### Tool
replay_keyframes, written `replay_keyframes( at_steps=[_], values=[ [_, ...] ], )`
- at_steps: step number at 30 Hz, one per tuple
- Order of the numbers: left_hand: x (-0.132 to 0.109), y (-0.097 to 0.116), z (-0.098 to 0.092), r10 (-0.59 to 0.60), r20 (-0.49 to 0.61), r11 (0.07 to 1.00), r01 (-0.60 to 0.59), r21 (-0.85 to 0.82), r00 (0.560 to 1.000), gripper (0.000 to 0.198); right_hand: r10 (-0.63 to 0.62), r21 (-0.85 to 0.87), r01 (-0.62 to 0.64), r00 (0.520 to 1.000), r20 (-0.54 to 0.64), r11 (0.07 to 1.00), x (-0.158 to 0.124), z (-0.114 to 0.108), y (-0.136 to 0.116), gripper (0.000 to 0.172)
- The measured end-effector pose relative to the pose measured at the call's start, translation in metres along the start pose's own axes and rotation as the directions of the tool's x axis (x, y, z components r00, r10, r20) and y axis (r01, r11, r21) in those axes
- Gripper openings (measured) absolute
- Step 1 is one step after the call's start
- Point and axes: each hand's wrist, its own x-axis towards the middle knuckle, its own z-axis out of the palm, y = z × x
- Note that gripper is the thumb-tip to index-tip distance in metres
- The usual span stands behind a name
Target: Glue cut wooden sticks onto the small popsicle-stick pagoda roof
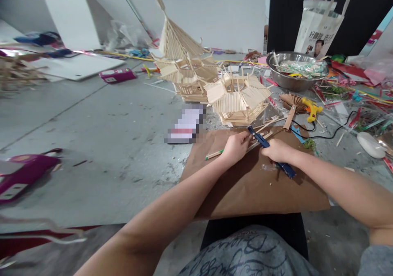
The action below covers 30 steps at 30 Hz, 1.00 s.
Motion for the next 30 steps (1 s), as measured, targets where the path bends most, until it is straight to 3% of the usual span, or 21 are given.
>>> replay_keyframes(
  at_steps=[3, 9, 14, 19, 22, 26, 28, 30],
  values=[
    [0.000, 0.001, 0.001, 0.009, -0.001, 1.000, -0.009, -0.027, 1.000, 0.030, 0.002, -0.032, -0.003, 1.000, -0.028, 0.999, -0.002, 0.000, -0.002, 0.022],
    [0.000, 0.001, 0.002, 0.004, 0.029, 0.997, -0.007, 0.081, 1.000, 0.029, 0.040, -0.058, -0.042, 0.999, -0.031, 0.997, 0.004, 0.001, 0.000, 0.025],
    [0.001, -0.001, 0.005, -0.001, 0.034, 0.992, -0.004, 0.123, 0.999, 0.029, 0.091, 0.010, -0.091, 0.996, -0.027, 0.996, 0.010, 0.003, 0.003, 0.029],
    [0.002, -0.003, 0.005, -0.025, 0.022, 0.996, 0.023, 0.087, 0.999, 0.029, 0.137, 0.260, -0.157, 0.986, 0.096, 0.953, 0.015, 0.002, 0.007, 0.022],
    [0.001, -0.005, 0.003, -0.006, 0.005, 1.000, 0.006, 0.013, 1.000, 0.025, 0.135, 0.293, -0.183, 0.975, 0.179, 0.938, 0.013, -0.005, 0.007, 0.019],
    [-0.002, -0.009, 0.001, 0.038, -0.041, 0.996, -0.041, -0.076, 0.998, 0.022, 0.089, 0.034, -0.095, 0.987, 0.131, 0.995, 0.003, -0.021, 0.002, 0.025],
    [-0.003, -0.010, 0.001, 0.031, -0.063, 0.995, -0.037, -0.095, 0.998, 0.022, 0.055, -0.222, -0.055, 0.998, -0.008, 0.974, -0.002, -0.029, -0.001, 0.026],
    [-0.004, -0.011, 0.001, 0.026, -0.093, 0.991, -0.038, -0.129, 0.995, 0.021, 0.005, -0.447, -0.088, 0.983, -0.184, 0.890, -0.005, -0.033, -0.002, 0.035]
  ],
)
